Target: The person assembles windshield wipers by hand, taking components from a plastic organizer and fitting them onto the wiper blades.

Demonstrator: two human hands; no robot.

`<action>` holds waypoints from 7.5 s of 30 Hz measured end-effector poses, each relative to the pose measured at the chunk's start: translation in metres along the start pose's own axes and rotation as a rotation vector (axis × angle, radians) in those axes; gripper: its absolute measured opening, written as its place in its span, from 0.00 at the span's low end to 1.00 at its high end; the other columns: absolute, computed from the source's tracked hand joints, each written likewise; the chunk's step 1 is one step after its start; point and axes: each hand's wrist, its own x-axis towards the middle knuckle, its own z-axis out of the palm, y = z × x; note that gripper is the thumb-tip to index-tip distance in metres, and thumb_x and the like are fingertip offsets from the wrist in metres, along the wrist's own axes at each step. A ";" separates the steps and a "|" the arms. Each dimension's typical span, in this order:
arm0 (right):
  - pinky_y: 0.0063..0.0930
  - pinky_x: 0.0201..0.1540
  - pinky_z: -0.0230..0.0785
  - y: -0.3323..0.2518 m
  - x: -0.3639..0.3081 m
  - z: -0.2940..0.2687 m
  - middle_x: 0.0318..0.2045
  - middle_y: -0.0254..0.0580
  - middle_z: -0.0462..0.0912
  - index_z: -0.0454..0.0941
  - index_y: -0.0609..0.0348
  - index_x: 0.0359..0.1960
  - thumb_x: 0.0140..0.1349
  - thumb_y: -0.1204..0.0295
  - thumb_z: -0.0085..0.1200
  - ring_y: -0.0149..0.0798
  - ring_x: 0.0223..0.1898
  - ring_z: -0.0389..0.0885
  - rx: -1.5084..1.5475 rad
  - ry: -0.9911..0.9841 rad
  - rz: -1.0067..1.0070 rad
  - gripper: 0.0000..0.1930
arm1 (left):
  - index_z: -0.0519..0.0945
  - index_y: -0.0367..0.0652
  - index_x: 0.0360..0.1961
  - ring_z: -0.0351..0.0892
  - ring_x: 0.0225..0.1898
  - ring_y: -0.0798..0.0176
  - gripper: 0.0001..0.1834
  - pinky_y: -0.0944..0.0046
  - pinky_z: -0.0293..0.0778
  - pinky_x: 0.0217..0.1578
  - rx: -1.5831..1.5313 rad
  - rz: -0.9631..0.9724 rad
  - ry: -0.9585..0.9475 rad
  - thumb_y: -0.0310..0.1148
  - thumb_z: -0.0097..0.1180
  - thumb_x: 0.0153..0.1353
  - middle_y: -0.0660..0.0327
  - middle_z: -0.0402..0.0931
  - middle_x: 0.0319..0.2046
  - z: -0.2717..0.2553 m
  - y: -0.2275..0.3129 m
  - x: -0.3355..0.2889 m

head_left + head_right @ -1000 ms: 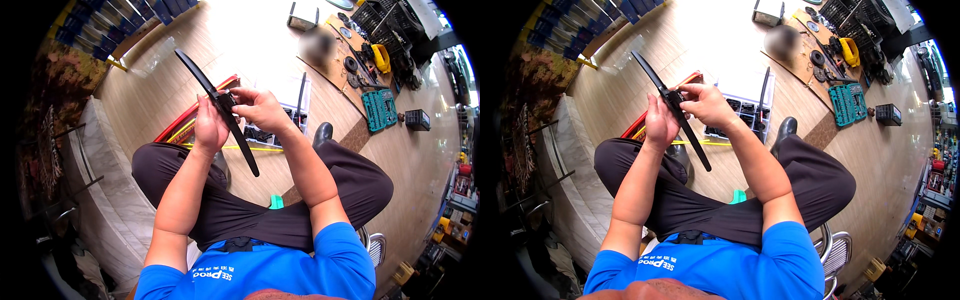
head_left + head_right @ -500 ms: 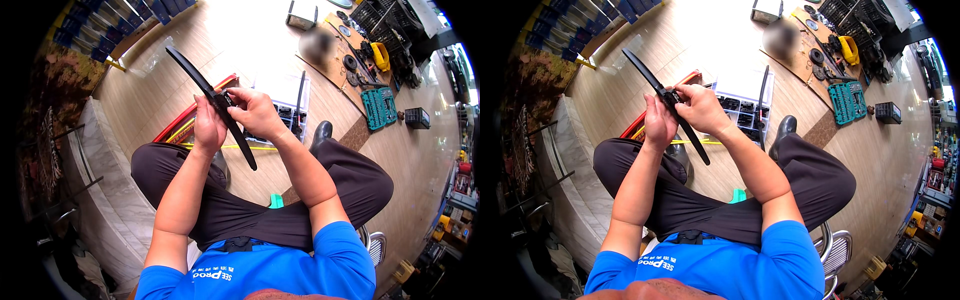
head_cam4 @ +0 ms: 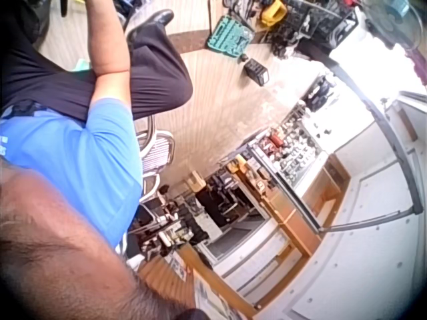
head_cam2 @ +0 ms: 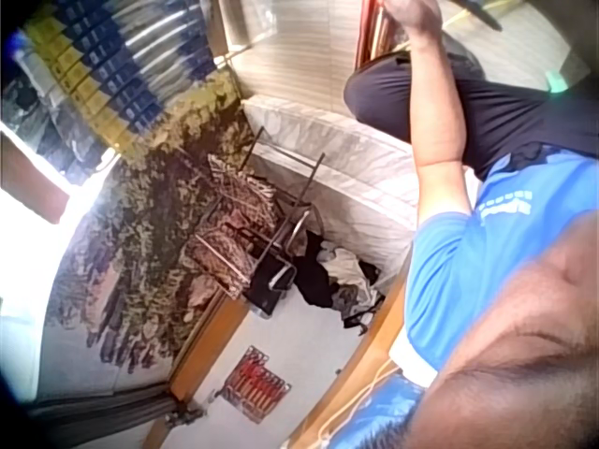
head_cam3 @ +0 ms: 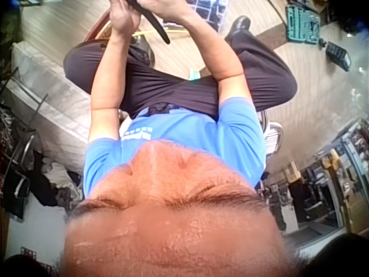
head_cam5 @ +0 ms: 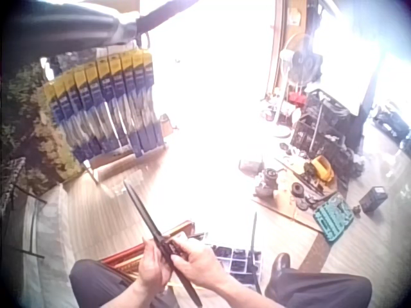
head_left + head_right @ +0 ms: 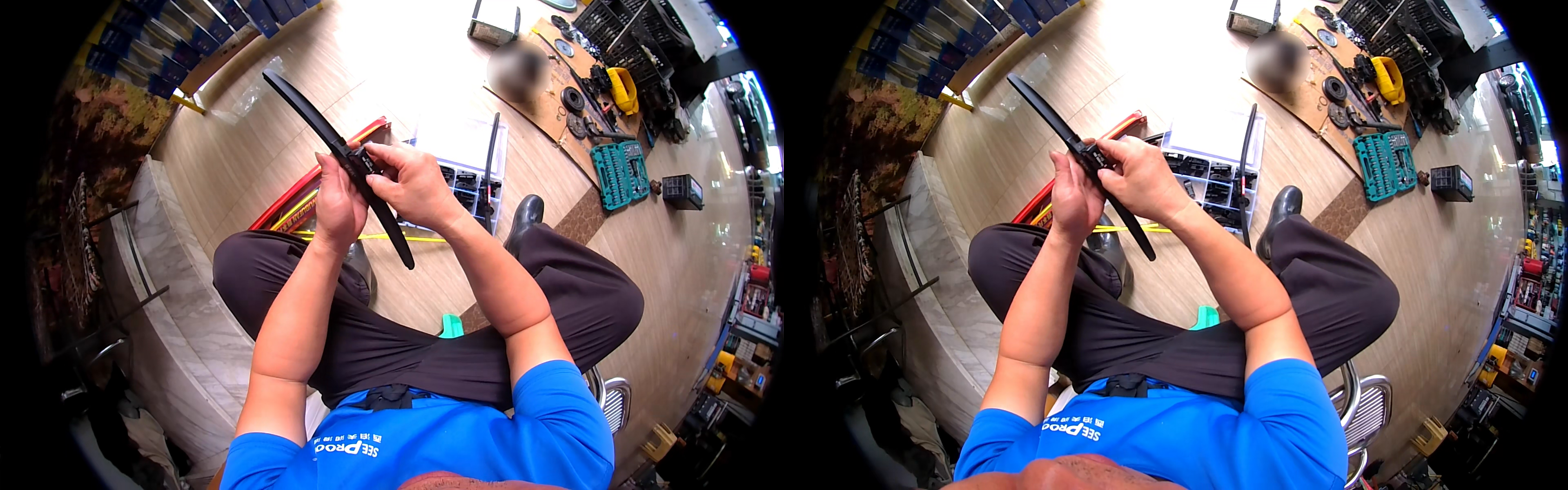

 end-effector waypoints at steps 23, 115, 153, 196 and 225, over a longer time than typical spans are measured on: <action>0.19 0.29 0.72 0.017 -0.002 0.010 0.29 0.37 0.81 0.80 0.68 0.40 0.55 0.81 0.58 0.25 0.26 0.78 0.647 -0.042 0.249 0.10 | 0.64 0.42 0.49 0.75 0.37 0.67 0.28 0.68 0.74 0.36 0.301 0.079 -0.091 0.31 0.67 0.52 0.59 0.71 0.42 0.000 0.008 -0.001; 0.19 0.27 0.69 0.036 -0.002 0.040 0.51 0.39 0.78 0.79 0.68 0.43 0.57 0.76 0.54 0.23 0.26 0.75 0.779 -0.193 0.263 0.12 | 0.72 0.35 0.50 0.79 0.36 0.68 0.19 0.72 0.75 0.34 0.469 -0.010 0.092 0.30 0.57 0.58 0.55 0.78 0.42 0.000 0.015 -0.007; 0.43 0.46 0.72 0.033 -0.006 0.068 0.34 0.61 0.81 0.79 0.66 0.34 0.59 0.70 0.47 0.59 0.41 0.80 0.429 0.229 0.012 0.11 | 0.73 0.35 0.39 0.76 0.37 0.66 0.11 0.65 0.72 0.42 0.602 0.058 0.108 0.33 0.54 0.64 0.56 0.77 0.36 -0.007 0.014 0.008; 0.38 0.43 0.72 0.036 0.001 0.046 0.36 0.54 0.80 0.77 0.68 0.40 0.54 0.73 0.60 0.52 0.39 0.79 0.128 0.300 -0.194 0.14 | 0.72 0.41 0.45 0.76 0.50 0.54 0.19 0.53 0.71 0.54 0.102 0.067 0.069 0.47 0.43 0.70 0.50 0.77 0.46 -0.026 0.014 0.011; 0.28 0.40 0.73 0.051 0.007 0.034 0.33 0.48 0.82 0.76 0.68 0.46 0.59 0.71 0.57 0.33 0.35 0.80 0.246 -0.089 0.009 0.15 | 0.72 0.40 0.37 0.75 0.28 0.69 0.22 0.67 0.74 0.30 0.621 0.183 0.295 0.51 0.43 0.70 0.63 0.75 0.28 -0.030 -0.002 0.011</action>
